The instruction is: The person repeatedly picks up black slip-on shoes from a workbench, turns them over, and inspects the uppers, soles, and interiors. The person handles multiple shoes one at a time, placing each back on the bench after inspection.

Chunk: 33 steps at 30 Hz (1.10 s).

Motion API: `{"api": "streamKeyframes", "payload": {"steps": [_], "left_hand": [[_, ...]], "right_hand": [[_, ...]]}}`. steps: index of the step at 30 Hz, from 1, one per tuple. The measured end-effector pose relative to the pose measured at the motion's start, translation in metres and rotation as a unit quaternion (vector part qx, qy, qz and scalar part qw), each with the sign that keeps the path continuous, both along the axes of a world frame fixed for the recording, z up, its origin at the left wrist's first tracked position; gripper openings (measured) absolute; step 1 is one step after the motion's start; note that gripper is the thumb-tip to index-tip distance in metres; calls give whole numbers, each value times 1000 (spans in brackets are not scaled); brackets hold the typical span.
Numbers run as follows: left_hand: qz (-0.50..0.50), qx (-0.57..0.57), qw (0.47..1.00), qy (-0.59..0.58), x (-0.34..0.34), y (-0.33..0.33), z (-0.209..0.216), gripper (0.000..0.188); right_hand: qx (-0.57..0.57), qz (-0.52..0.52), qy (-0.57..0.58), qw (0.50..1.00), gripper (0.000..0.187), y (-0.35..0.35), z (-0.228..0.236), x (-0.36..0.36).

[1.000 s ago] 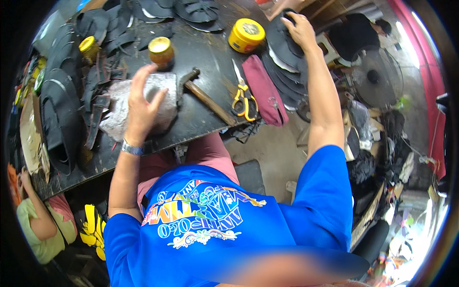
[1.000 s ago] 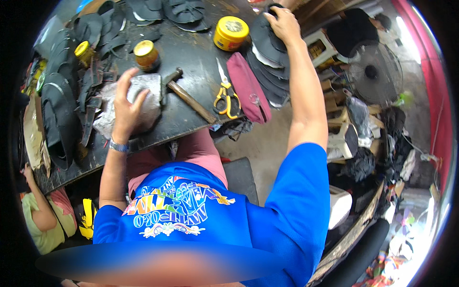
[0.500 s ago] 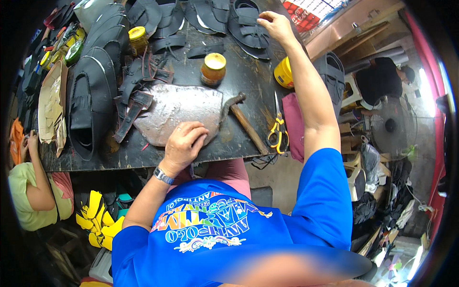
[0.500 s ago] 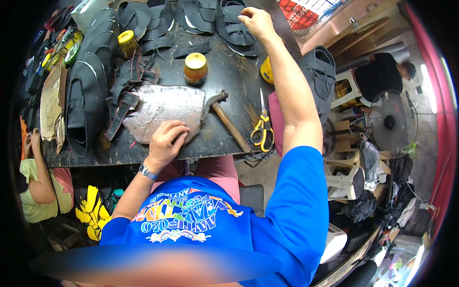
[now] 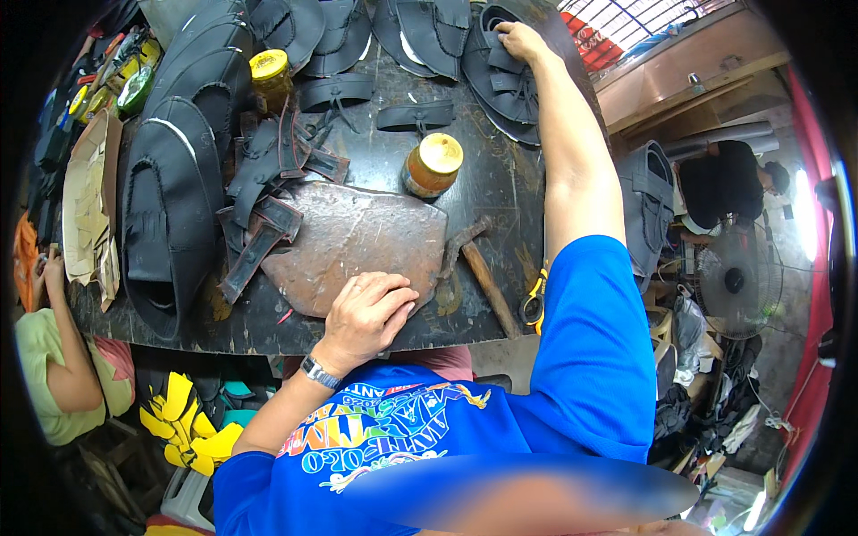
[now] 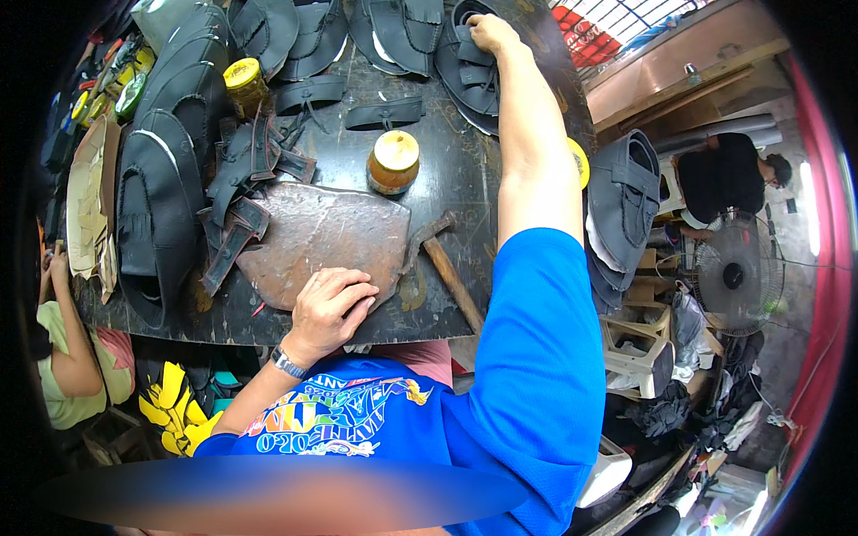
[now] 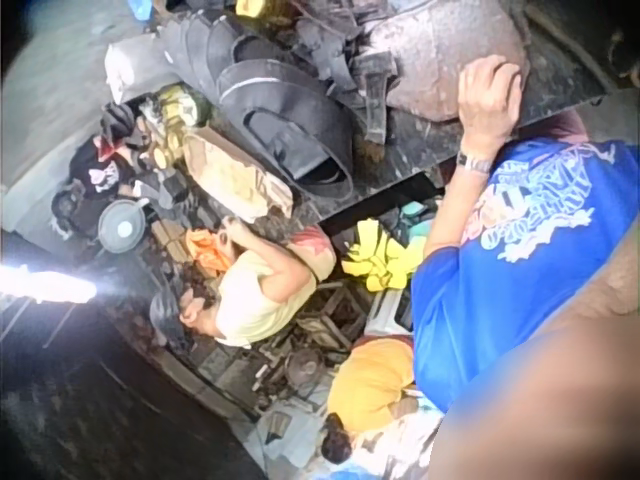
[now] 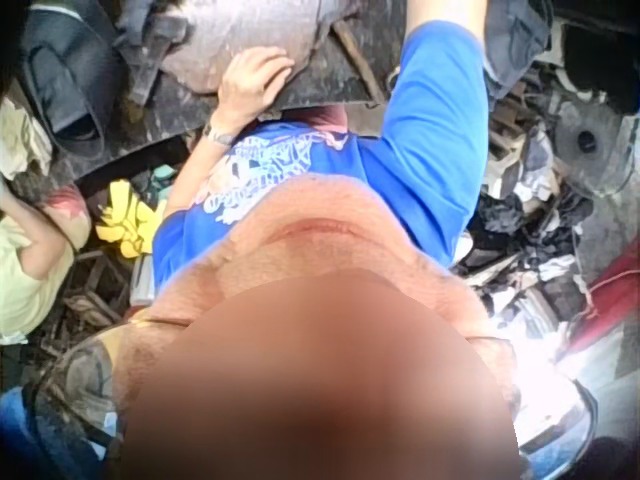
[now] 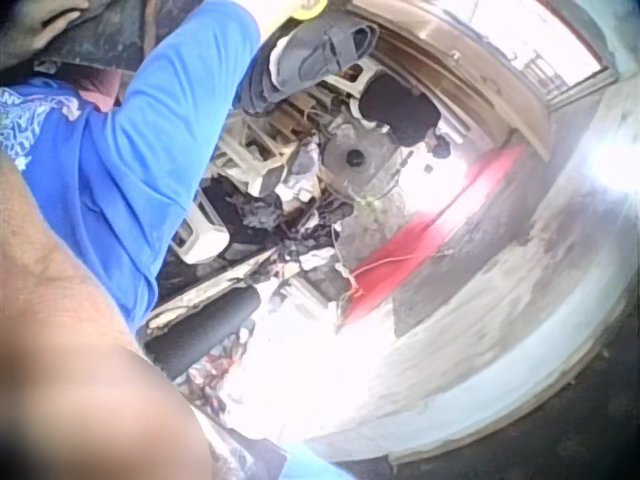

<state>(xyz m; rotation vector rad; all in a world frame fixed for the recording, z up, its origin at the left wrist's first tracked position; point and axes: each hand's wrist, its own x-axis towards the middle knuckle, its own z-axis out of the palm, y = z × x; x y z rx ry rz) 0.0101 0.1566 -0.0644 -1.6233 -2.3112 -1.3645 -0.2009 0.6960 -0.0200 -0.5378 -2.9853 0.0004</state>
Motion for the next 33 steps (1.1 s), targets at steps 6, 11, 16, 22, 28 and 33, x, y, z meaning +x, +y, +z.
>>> {"api": "streamKeyframes", "payload": {"steps": [6, 11, 16, 22, 28, 33], "left_hand": [[8, -4, 1000, -9, -2, 3, 3, 16], [7, -1, 1000, -5, -2, 2, 1, 16], [6, 7, 1000, 3, -1, 2, 1, 16], [2, 18, 1000, 3, -1, 1, -1, 14], [0, 23, 1000, 21, 0, 1, -3, 11], [-6, 35, 999, 27, 3, -2, -3, 10]], "right_hand": [[-100, 76, 33, 991, 25, 33, -4, 4], [-83, 74, -15, 994, 22, 29, 0, 24], [-144, 34, 25, 989, 22, -11, 26, 68], [-161, 10, 152, 975, 22, -74, 62, 143], [-196, 84, 175, 961, 19, -103, 86, 184], [-240, 72, 266, 931, 14, -126, 84, 214]]}}
